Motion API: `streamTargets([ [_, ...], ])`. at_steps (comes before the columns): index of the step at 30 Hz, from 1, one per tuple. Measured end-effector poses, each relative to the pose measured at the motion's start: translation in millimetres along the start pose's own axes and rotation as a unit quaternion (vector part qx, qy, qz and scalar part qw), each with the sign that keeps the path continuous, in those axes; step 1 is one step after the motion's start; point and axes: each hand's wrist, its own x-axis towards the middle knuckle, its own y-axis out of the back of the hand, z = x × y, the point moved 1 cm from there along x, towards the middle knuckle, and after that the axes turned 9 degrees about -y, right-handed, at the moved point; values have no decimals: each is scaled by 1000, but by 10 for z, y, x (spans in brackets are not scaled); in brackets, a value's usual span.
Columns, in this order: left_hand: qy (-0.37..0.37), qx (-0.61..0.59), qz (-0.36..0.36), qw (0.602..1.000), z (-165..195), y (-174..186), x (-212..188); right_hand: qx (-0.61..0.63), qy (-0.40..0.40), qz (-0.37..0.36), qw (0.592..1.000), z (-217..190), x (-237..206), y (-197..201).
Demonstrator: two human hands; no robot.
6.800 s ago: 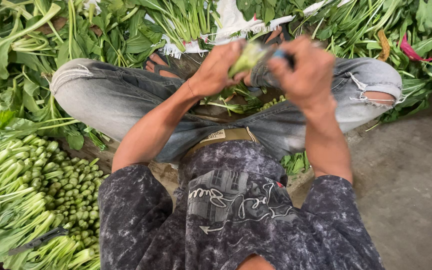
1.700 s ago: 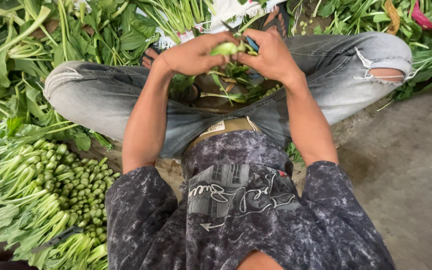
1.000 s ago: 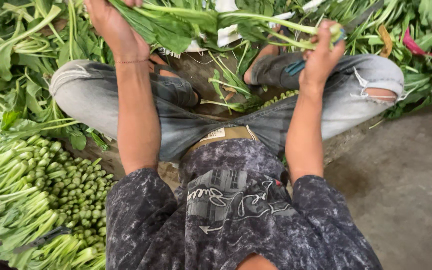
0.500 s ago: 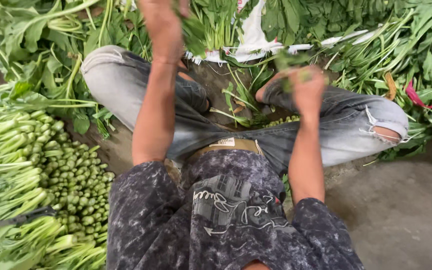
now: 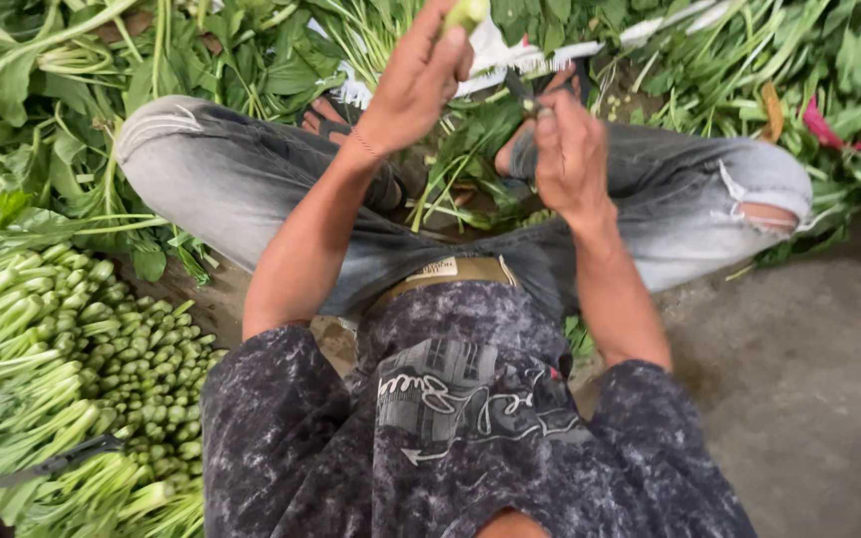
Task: The person sits on the floor of a produce workspace surrounded by piles of leafy green vegetables. They pick up bunches of greens, use a small knife to cut off the root ends and strip outer leaves, and place the trimmed bunches onto a growing pile of finished vegetables.
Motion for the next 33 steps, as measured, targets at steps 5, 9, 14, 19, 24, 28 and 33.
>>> streamTargets([
  [5, -7, 30, -77, 997, -36, -211, -140, -101, 84, 35, 991, -334, 119, 193],
  [9, -9, -7, -103, 995, -40, -301, -171, -116, 107, 41, 987, -424, 183, 272],
  [14, -12, 40, -99, 994, 15, -320, -164, -144, 123, 36, 981, -454, 182, 332],
  [19, -59, 132, -98, 985, 100, -307, -161, -170, 117, 29, 978, -456, 193, 354],
  [24, -17, 52, -98, 994, 76, -355, -166, -181, 123, 37, 975, -460, 182, 366],
  [28, 20, 9, -97, 995, 45, -382, -176, -183, 132, 40, 973, -467, 150, 408],
  [33, -9, 17, -120, 993, 39, -387, -181, -190, 127, 30, 973, -480, 120, 457],
])
